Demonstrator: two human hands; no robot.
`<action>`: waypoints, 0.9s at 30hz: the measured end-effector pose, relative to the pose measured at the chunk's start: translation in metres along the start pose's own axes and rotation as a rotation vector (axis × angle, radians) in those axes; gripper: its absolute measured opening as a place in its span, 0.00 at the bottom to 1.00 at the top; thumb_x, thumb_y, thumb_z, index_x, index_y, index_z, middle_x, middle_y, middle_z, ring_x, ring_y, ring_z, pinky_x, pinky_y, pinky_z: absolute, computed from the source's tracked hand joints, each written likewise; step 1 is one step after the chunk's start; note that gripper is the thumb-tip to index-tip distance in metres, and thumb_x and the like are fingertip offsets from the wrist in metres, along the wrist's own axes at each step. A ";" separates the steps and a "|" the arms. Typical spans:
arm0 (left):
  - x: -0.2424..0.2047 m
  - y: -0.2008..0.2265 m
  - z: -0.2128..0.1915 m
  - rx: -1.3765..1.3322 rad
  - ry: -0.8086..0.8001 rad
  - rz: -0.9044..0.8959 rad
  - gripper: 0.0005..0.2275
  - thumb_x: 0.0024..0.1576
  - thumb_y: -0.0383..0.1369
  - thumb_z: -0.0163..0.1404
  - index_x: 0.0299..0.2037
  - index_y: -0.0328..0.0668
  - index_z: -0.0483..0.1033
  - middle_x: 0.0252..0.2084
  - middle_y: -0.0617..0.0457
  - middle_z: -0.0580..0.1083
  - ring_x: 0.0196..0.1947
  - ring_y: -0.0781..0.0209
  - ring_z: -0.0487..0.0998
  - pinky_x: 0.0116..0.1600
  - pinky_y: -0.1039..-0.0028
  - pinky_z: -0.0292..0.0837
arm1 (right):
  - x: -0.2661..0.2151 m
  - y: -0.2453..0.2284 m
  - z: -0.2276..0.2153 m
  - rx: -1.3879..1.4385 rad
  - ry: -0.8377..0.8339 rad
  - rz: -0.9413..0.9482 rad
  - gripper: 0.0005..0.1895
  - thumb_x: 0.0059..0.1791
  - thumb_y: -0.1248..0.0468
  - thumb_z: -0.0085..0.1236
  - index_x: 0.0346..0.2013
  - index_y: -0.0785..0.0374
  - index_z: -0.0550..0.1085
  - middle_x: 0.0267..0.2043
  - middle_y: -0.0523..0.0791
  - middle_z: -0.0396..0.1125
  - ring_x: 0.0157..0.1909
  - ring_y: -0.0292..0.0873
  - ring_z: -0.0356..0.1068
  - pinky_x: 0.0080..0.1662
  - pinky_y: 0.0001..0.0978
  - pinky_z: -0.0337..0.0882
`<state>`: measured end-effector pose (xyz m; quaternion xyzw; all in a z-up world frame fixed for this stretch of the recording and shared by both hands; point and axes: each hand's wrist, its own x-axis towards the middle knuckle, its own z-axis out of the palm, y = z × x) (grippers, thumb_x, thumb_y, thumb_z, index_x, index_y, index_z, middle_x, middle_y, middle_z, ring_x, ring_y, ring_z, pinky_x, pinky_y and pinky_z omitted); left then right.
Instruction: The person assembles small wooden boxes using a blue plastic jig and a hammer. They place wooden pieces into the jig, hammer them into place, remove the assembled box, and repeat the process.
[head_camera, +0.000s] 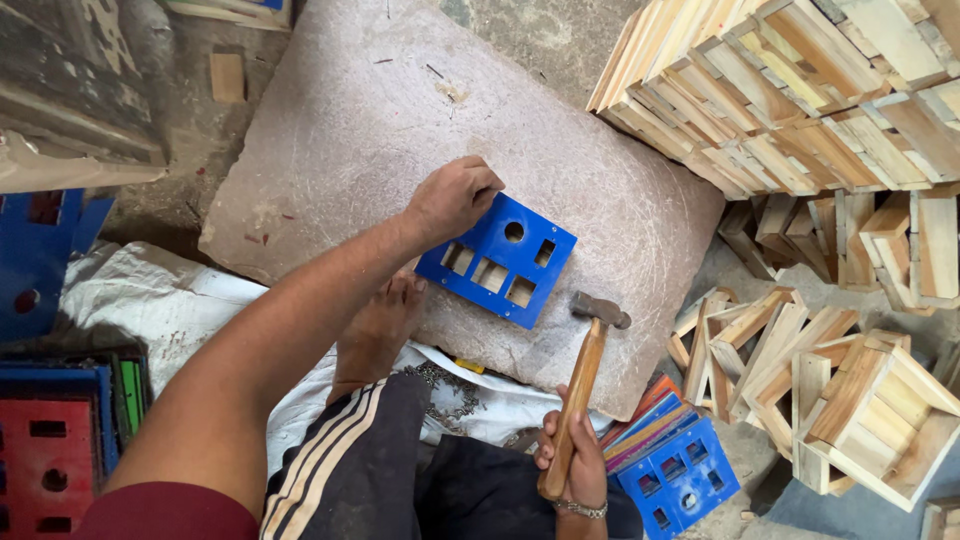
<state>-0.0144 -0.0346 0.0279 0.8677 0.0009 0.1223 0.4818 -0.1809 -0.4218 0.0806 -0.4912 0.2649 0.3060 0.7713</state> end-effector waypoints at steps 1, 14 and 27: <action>0.000 0.000 -0.001 0.006 -0.010 -0.003 0.03 0.55 0.26 0.55 0.36 0.37 0.82 0.38 0.47 0.77 0.41 0.47 0.80 0.47 0.63 0.77 | 0.001 -0.003 0.004 0.028 -0.009 0.006 0.26 0.56 0.57 0.44 0.67 0.61 0.60 0.33 0.46 0.63 0.24 0.35 0.62 0.24 0.27 0.68; -0.005 -0.004 -0.007 -0.063 -0.023 0.019 0.03 0.56 0.27 0.57 0.37 0.38 0.83 0.38 0.47 0.77 0.40 0.49 0.80 0.47 0.64 0.77 | -0.006 0.013 0.093 -0.641 0.309 -0.268 0.34 0.52 0.64 0.51 0.73 0.58 0.54 0.25 0.44 0.61 0.17 0.32 0.59 0.17 0.25 0.62; -0.007 -0.011 0.002 -0.094 0.049 0.039 0.17 0.55 0.24 0.56 0.56 0.42 0.74 0.40 0.49 0.80 0.41 0.51 0.81 0.49 0.63 0.78 | 0.038 -0.016 0.172 -1.191 0.190 -0.626 0.34 0.52 0.63 0.54 0.72 0.61 0.59 0.65 0.52 0.70 0.48 0.47 0.77 0.47 0.34 0.76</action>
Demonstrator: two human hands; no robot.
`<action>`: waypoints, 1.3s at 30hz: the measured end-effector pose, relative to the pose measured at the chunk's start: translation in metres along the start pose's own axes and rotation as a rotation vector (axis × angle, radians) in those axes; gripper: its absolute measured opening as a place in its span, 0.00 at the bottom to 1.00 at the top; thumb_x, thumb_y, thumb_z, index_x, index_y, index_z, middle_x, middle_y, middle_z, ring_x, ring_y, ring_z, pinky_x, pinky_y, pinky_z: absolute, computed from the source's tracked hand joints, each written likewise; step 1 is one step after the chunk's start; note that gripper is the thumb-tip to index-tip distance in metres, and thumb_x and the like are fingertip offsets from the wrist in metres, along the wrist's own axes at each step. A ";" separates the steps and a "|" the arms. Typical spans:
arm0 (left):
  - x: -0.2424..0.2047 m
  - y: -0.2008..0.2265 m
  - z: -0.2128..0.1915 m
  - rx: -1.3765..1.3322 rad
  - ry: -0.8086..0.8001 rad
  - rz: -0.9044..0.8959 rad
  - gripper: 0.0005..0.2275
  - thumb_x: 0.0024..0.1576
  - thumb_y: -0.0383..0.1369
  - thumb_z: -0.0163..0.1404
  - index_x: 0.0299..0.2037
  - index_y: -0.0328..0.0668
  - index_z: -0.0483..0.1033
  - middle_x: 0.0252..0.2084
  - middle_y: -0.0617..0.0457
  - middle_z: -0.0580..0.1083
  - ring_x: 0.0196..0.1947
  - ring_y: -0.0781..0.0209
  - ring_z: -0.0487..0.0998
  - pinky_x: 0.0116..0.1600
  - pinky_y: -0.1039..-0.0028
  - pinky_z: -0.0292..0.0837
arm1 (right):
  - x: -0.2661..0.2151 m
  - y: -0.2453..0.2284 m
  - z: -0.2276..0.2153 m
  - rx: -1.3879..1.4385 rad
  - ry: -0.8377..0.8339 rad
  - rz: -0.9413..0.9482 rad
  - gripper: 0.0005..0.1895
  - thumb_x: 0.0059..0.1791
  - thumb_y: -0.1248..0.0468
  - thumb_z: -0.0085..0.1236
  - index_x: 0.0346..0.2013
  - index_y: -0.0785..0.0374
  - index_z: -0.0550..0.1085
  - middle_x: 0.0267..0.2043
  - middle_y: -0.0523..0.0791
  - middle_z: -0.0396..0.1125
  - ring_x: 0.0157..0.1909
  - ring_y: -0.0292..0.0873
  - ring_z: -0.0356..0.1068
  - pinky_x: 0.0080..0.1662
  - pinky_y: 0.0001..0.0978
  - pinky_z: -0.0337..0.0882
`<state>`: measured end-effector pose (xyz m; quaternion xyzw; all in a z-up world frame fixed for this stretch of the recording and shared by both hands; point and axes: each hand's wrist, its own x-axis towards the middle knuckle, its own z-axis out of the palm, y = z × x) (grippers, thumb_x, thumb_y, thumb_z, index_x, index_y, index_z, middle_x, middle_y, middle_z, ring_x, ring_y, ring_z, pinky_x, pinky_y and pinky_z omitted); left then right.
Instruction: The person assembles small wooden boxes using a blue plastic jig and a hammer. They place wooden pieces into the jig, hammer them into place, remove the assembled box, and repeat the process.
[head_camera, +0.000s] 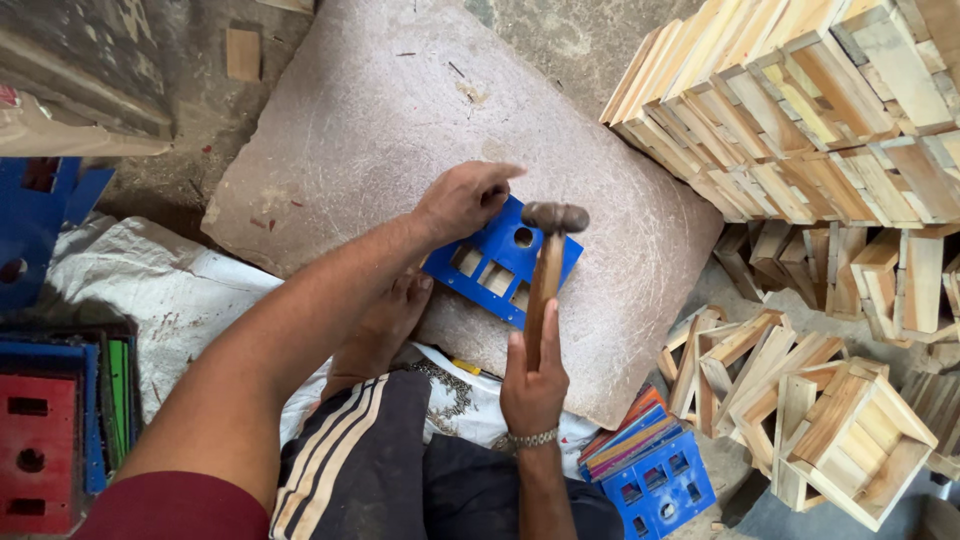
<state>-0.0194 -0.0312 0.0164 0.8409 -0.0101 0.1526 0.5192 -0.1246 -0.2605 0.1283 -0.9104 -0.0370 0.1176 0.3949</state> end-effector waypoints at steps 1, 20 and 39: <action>0.000 0.001 -0.001 -0.015 -0.016 -0.048 0.22 0.56 0.25 0.56 0.62 0.43 0.69 0.39 0.49 0.79 0.41 0.51 0.81 0.49 0.63 0.78 | 0.007 -0.002 0.002 -0.010 -0.013 -0.064 0.34 0.52 0.63 0.54 0.72 0.62 0.59 0.66 0.53 0.68 0.52 0.47 0.76 0.50 0.35 0.75; 0.001 0.006 -0.008 -0.128 -0.069 -0.170 0.38 0.55 0.23 0.57 0.73 0.44 0.47 0.40 0.46 0.81 0.40 0.49 0.84 0.48 0.63 0.80 | 0.028 -0.005 0.010 -0.200 -0.009 -0.204 0.33 0.52 0.67 0.56 0.73 0.59 0.60 0.63 0.56 0.69 0.57 0.54 0.75 0.53 0.41 0.75; 0.001 0.002 -0.009 -0.171 -0.042 -0.152 0.38 0.55 0.22 0.52 0.73 0.41 0.42 0.38 0.45 0.76 0.34 0.52 0.81 0.43 0.64 0.79 | 0.021 -0.027 -0.016 -0.108 0.076 -0.415 0.32 0.56 0.70 0.56 0.75 0.69 0.60 0.70 0.62 0.64 0.65 0.60 0.69 0.60 0.45 0.71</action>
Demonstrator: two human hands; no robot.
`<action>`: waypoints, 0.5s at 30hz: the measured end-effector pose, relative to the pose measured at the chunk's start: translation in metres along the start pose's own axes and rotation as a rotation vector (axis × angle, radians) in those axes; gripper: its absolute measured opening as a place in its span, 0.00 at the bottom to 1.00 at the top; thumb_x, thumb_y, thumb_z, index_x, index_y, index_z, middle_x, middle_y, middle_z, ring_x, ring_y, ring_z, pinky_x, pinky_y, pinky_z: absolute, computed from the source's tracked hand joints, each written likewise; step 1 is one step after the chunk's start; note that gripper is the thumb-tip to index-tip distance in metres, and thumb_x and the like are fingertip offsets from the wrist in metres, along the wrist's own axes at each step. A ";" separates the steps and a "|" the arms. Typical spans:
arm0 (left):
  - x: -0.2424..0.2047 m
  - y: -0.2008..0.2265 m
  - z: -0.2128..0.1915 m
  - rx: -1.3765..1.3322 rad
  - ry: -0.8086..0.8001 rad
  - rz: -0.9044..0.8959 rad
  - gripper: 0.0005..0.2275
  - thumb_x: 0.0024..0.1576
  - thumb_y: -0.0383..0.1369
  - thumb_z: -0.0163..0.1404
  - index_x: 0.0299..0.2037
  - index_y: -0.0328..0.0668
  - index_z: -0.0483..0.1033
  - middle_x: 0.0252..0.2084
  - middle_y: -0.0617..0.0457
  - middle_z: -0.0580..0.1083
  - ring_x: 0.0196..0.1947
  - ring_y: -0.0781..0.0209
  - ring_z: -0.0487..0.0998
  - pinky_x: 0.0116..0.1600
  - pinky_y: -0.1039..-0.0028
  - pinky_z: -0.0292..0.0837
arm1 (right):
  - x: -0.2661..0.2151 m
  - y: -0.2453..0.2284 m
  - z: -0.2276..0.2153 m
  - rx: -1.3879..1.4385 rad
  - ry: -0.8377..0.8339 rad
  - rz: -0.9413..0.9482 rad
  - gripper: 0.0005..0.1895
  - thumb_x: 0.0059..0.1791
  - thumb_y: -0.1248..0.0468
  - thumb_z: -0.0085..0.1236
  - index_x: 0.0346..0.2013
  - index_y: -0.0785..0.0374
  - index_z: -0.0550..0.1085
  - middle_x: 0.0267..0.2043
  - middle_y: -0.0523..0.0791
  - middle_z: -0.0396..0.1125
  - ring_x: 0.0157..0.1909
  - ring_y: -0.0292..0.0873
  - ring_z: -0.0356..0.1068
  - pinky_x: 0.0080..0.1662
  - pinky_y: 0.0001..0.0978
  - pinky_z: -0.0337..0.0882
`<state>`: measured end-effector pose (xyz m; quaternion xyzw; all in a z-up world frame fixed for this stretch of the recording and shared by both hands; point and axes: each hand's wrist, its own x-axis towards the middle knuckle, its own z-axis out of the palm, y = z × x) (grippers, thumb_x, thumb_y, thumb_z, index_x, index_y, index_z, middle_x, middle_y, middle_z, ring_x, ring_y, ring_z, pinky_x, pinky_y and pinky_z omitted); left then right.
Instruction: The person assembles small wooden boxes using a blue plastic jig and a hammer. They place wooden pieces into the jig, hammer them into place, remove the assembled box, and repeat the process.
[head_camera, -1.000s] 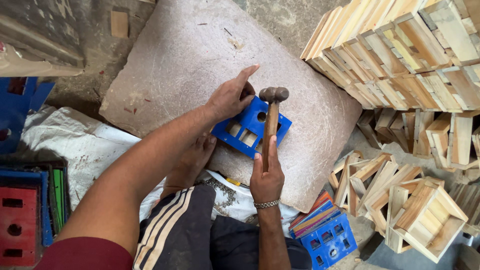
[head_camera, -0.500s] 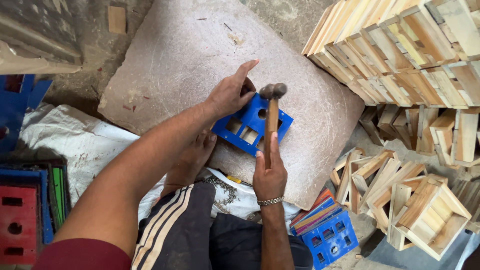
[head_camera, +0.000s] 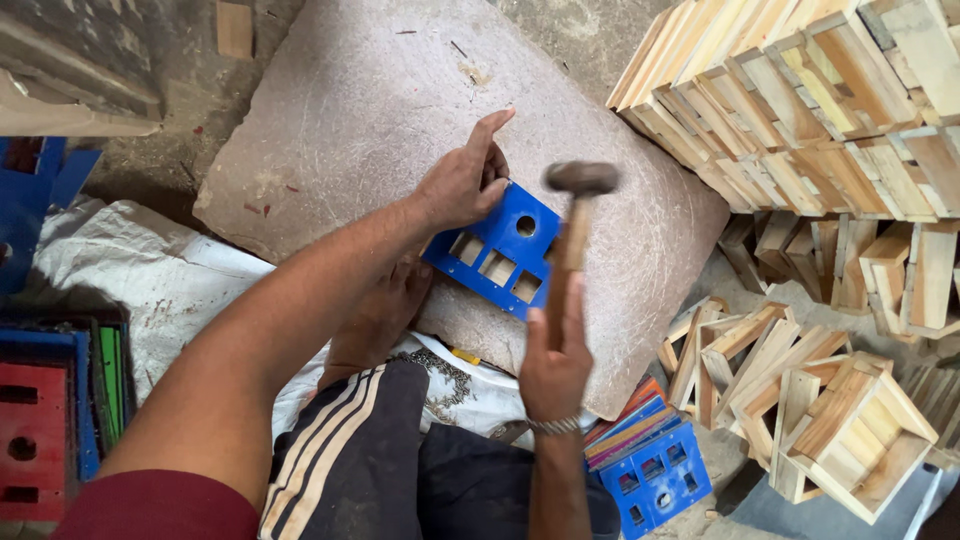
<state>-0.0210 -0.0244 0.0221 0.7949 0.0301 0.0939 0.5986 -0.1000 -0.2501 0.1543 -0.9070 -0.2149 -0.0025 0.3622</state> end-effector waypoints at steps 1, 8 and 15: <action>-0.001 -0.002 0.001 0.000 0.025 0.045 0.36 0.54 0.21 0.50 0.72 0.40 0.42 0.40 0.44 0.74 0.34 0.53 0.79 0.42 0.64 0.78 | 0.000 -0.005 -0.009 0.016 0.078 0.031 0.31 0.56 0.69 0.55 0.74 0.70 0.60 0.62 0.60 0.68 0.52 0.53 0.70 0.51 0.40 0.73; -0.005 -0.012 0.009 -0.038 0.102 0.138 0.30 0.56 0.18 0.40 0.70 0.39 0.47 0.46 0.43 0.66 0.37 0.55 0.74 0.45 0.64 0.76 | -0.002 -0.017 -0.023 0.479 0.607 -0.169 0.26 0.58 0.68 0.49 0.67 0.69 0.50 0.30 0.44 0.67 0.22 0.34 0.66 0.26 0.25 0.72; -0.004 -0.019 0.013 -0.063 0.108 0.116 0.27 0.54 0.18 0.41 0.65 0.40 0.50 0.44 0.44 0.66 0.35 0.55 0.73 0.43 0.64 0.74 | -0.006 0.027 0.039 0.035 -0.096 0.296 0.34 0.53 0.67 0.54 0.75 0.62 0.59 0.63 0.59 0.67 0.55 0.49 0.75 0.49 0.37 0.77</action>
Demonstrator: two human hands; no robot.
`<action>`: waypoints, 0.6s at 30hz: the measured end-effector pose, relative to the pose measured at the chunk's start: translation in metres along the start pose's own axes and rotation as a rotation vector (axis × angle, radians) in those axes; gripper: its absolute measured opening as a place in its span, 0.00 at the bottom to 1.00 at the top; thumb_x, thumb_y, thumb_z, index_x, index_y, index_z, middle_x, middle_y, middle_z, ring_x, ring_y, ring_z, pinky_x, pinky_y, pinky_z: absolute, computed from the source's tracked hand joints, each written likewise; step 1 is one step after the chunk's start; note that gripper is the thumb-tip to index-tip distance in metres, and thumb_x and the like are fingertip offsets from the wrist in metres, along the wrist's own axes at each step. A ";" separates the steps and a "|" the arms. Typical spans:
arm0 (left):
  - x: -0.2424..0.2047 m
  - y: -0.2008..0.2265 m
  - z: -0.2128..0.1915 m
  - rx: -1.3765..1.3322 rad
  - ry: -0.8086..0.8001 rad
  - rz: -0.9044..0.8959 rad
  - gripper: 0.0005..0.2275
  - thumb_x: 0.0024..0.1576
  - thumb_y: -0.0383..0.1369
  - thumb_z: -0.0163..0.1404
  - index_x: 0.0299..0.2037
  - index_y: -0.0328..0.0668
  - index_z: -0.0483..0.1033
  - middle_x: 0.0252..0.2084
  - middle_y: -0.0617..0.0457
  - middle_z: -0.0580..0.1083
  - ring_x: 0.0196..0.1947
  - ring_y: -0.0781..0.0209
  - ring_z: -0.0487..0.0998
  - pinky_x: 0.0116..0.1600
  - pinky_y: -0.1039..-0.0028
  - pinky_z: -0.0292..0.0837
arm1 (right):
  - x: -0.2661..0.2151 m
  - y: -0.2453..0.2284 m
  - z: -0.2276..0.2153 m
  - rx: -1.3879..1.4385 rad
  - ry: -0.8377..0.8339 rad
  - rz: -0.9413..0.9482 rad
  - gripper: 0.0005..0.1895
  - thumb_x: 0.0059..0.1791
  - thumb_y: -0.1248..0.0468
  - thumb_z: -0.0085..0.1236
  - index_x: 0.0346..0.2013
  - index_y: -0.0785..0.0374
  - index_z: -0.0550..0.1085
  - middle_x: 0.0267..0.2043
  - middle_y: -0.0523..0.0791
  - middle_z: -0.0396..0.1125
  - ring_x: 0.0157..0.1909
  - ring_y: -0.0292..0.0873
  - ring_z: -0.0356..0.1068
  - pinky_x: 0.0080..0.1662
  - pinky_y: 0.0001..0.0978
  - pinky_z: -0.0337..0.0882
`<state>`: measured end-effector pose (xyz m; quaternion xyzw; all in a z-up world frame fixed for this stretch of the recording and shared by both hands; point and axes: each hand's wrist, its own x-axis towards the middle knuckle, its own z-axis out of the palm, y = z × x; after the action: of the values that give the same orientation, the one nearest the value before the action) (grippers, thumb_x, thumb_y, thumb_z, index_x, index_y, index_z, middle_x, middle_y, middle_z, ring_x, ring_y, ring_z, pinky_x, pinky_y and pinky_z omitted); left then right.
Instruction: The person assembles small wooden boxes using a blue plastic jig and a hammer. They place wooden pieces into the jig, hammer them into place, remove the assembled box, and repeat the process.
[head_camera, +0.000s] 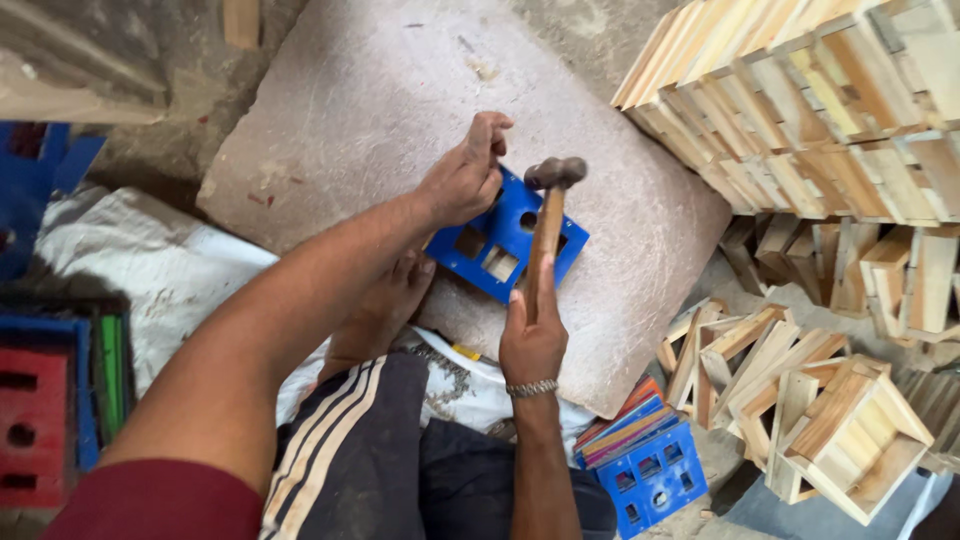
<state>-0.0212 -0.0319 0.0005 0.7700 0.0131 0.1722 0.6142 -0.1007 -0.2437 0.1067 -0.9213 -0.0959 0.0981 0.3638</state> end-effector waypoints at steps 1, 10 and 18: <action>0.005 -0.001 0.000 0.020 0.010 0.017 0.27 0.54 0.17 0.41 0.65 0.40 0.50 0.44 0.44 0.65 0.36 0.54 0.73 0.43 0.63 0.74 | 0.002 0.005 -0.002 0.062 0.038 -0.027 0.33 0.53 0.67 0.53 0.74 0.63 0.59 0.66 0.60 0.65 0.55 0.48 0.76 0.48 0.37 0.78; -0.001 0.003 0.001 0.005 0.007 -0.025 0.25 0.55 0.17 0.41 0.64 0.41 0.51 0.43 0.45 0.66 0.34 0.54 0.73 0.42 0.64 0.74 | -0.006 0.008 0.006 -0.162 -0.026 -0.024 0.33 0.54 0.66 0.55 0.74 0.60 0.61 0.64 0.58 0.68 0.61 0.55 0.72 0.57 0.40 0.73; 0.008 0.016 -0.007 0.035 -0.065 -0.119 0.22 0.53 0.20 0.43 0.59 0.38 0.60 0.43 0.44 0.69 0.35 0.54 0.74 0.43 0.63 0.74 | -0.095 0.030 -0.025 -0.079 0.160 0.047 0.34 0.55 0.64 0.54 0.73 0.73 0.56 0.75 0.60 0.56 0.75 0.55 0.58 0.68 0.40 0.60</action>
<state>-0.0191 -0.0275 0.0188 0.7836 0.0418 0.1102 0.6100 -0.1829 -0.3049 0.1148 -0.9419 -0.0486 0.0290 0.3312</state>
